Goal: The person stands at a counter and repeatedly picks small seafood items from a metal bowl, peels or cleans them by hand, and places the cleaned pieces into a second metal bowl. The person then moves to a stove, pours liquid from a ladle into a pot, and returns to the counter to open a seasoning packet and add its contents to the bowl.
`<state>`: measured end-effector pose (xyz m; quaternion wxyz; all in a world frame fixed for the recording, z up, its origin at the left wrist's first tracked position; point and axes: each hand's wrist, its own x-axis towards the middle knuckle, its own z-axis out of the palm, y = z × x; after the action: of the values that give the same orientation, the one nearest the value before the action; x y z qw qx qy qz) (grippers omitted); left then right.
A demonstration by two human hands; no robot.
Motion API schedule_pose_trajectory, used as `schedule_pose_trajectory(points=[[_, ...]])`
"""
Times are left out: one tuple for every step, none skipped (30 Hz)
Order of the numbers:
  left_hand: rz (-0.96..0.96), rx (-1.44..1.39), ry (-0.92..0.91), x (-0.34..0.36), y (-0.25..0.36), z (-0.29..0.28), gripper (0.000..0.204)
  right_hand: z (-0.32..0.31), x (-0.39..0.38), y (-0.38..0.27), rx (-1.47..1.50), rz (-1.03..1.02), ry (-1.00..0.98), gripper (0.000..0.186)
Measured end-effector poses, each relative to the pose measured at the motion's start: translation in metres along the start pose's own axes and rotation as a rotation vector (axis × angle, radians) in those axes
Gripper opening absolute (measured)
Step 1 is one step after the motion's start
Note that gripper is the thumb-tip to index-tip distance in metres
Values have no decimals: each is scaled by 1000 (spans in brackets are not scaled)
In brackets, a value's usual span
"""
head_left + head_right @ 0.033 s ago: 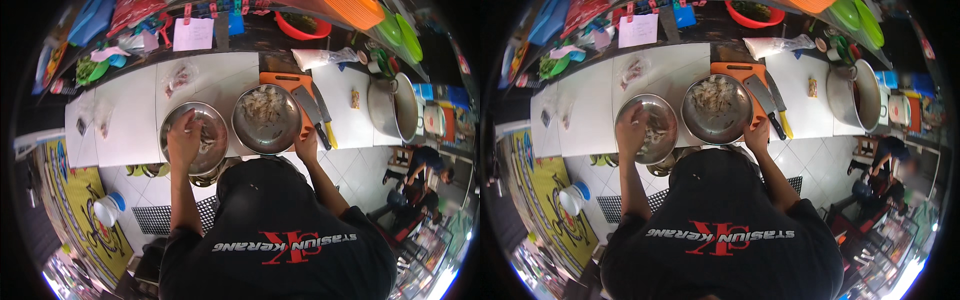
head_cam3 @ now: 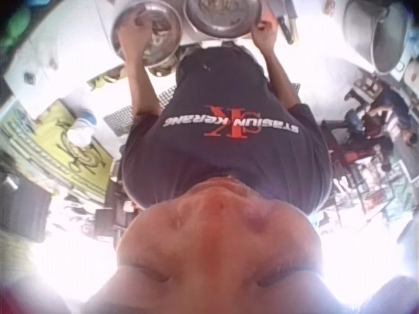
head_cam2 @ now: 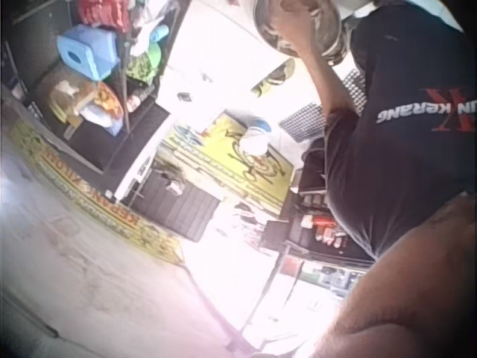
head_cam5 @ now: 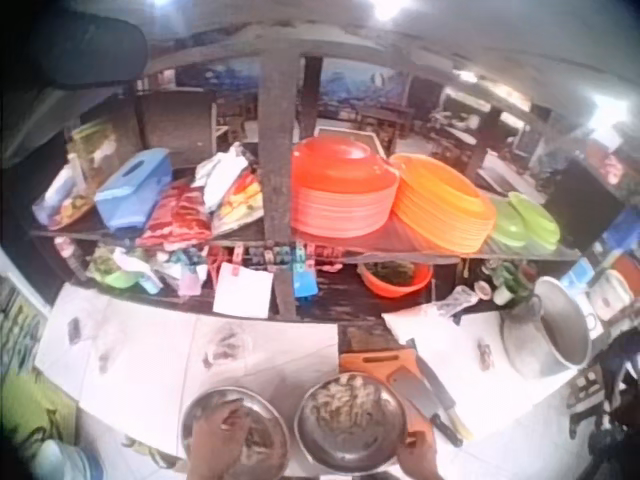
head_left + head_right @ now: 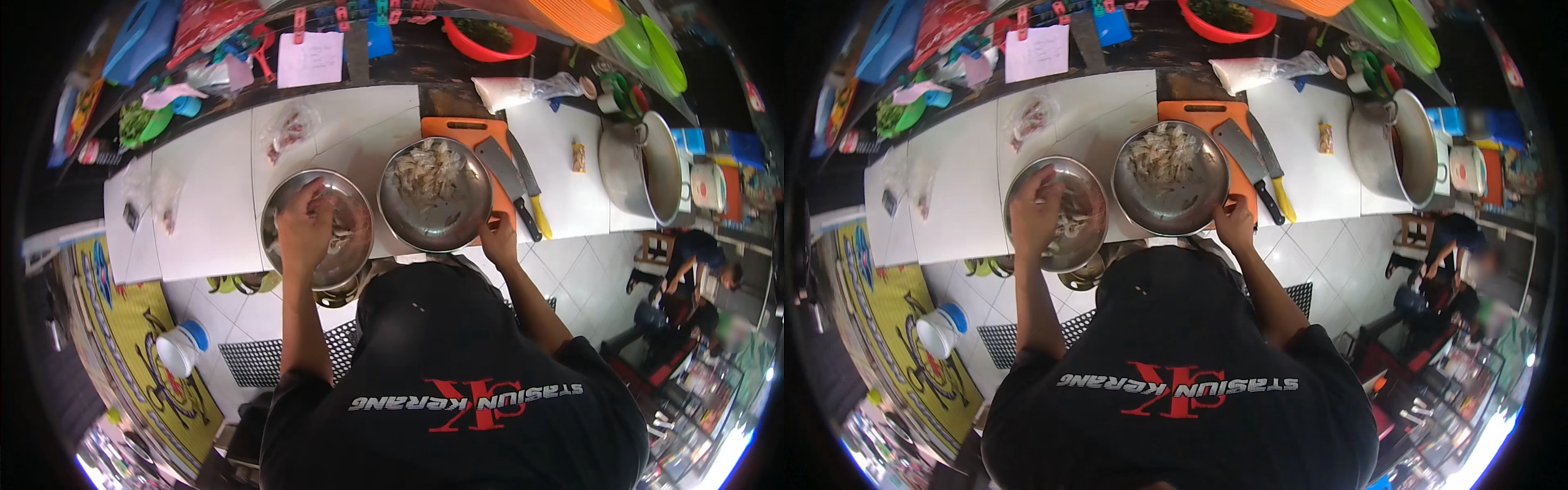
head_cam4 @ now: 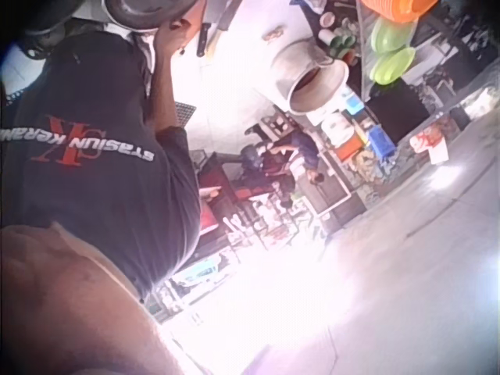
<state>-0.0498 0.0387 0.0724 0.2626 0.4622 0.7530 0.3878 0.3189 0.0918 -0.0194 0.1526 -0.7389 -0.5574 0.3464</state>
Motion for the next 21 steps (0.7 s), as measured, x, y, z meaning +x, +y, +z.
schedule_pose_trajectory(points=[[3,-19,-44,8,-3,9,35,6,2,17,20,38,-96,39],[30,-5,-83,17,-1,15,35,17,4,30,32,52,-90,37],[61,12,-120,25,3,22,35,24,5,39,48,66,-84,36],[93,28,-159,29,9,28,35,27,4,51,64,80,-77,35],[92,-2,-180,31,15,33,36,27,-1,54,49,-8,18,36],[101,-34,-200,33,23,38,36,19,-7,52,81,7,36,36],[110,-66,-221,33,32,44,36,9,-15,53,112,21,56,36],[138,-92,-251,29,40,49,37,-5,-23,52,138,29,72,36],[178,-121,-291,24,50,58,37,-19,-37,56,224,131,75,36],[215,-151,-331,17,61,67,38,-31,-50,68,307,164,104,36],[251,-205,-391,10,74,79,38,-42,-63,79,392,195,135,35],[274,-255,-439,2,86,92,38,-50,-75,92,484,225,160,35],[294,-307,-488,-6,98,108,38,-59,-85,104,515,227,188,34],[315,-354,-547,-15,112,127,37,-64,-96,116,550,234,221,33],[367,-341,-594,-29,128,142,37,-68,-106,129,583,236,245,33],[424,-308,-630,-43,147,159,37,-75,-115,143,614,236,269,32],[476,-276,-646,-58,165,172,37,-85,-121,156,548,245,359,32],[521,-251,-667,-78,183,191,37,-93,-130,172,593,254,384,33],[577,-223,-695,-98,202,210,37,-97,-141,186,638,262,409,33],[607,-228,-716,-117,214,230,38,-103,-152,200,689,270,422,33],[637,-233,-738,-137,224,252,38,-116,-164,219,664,287,466,33]])
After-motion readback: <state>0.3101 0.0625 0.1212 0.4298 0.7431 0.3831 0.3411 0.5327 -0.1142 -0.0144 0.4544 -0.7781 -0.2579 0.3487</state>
